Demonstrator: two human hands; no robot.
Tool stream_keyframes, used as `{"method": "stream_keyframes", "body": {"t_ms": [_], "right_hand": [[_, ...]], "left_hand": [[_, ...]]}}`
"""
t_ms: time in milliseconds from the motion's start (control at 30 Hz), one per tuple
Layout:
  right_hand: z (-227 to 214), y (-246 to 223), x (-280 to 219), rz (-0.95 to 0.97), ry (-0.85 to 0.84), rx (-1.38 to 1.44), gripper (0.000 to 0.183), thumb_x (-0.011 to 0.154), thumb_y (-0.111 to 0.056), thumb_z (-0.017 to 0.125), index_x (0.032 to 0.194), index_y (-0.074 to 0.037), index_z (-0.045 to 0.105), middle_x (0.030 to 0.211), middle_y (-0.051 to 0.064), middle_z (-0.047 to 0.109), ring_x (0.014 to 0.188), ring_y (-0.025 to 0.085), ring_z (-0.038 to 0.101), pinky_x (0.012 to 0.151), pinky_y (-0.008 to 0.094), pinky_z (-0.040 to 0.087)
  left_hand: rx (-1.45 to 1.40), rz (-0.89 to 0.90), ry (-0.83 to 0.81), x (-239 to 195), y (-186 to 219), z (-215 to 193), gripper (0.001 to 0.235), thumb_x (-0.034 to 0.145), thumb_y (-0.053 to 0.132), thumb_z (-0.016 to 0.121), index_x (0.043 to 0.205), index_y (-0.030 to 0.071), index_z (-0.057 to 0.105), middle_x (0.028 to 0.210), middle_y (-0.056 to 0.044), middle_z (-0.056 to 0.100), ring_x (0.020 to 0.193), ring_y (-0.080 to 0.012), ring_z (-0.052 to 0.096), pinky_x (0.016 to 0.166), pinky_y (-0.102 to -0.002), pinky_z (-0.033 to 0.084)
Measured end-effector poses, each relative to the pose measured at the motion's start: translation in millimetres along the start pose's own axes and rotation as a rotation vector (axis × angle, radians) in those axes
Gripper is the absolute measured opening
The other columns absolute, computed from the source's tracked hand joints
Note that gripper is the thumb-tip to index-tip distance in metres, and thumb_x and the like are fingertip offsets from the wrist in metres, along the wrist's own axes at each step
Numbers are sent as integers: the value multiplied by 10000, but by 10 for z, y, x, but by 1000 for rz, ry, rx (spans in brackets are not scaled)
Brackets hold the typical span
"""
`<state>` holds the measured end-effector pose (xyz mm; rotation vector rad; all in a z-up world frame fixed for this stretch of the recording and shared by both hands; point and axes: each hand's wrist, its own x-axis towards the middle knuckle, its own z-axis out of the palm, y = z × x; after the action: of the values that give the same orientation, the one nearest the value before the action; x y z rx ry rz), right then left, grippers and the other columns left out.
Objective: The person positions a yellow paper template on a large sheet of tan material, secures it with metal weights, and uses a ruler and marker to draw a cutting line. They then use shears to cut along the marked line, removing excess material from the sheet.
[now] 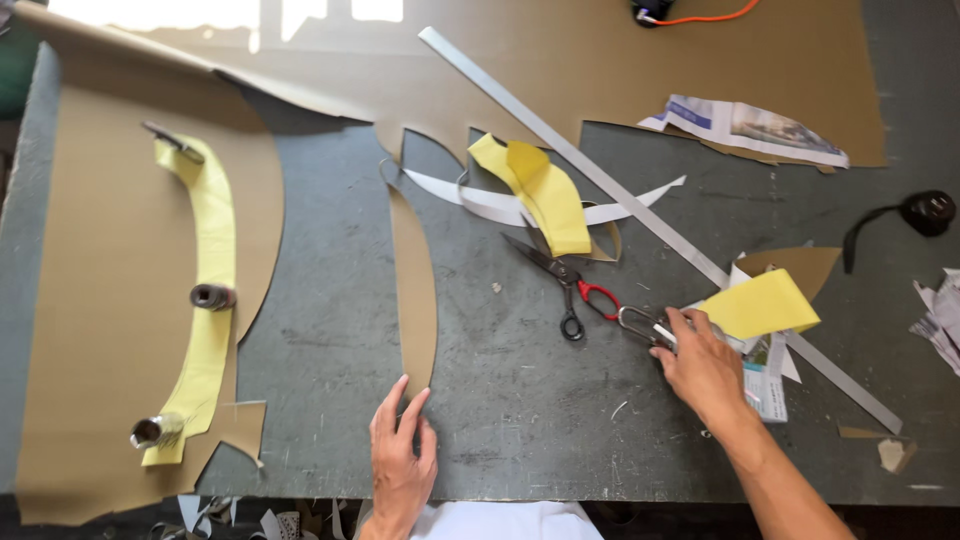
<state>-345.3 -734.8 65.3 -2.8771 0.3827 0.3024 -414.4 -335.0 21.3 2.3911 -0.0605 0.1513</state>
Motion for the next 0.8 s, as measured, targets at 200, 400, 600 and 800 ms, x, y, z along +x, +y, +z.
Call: {"method": "stream_keyframes", "body": {"t_ms": [200,400,600,800], "right_hand": [[65,106,-1,-11,-27,-137,601,788,-333,820,1343,-179,648,1321,112,587,1014,378,697,844,480,568],[39,41,121,-28,-88,-243,559,742,-351,876,1262,-202,731,1364,99,538,1070,361,672,876,481,550],[122,-57,104,6,-56,227,528,775,-315,874,1219,-59,750,1170,96,625,998,251,633,812,379,508],[317,-1199,115,153,-291,1242,437,953,-232,748,1304,13,658,721,-25,513,552,35,422,459,198,279]], "left_hand": [[-45,51,-7,53,69,-192,435,834,-13,654,1262,65,667,1473,-152,501,1308,-385,508,1075,-463,432],[-80,66,97,18,18,-570,439,831,-35,668,1257,67,675,1478,-158,521,1318,-393,521,1095,-466,438],[-108,117,199,170,-240,-1234,414,831,-34,664,1233,56,698,1436,-158,565,1318,-375,546,1130,-472,444],[-107,-38,368,495,-809,-2130,330,896,-32,630,1202,60,713,1378,-134,612,1271,-309,611,1054,-396,511]]}}
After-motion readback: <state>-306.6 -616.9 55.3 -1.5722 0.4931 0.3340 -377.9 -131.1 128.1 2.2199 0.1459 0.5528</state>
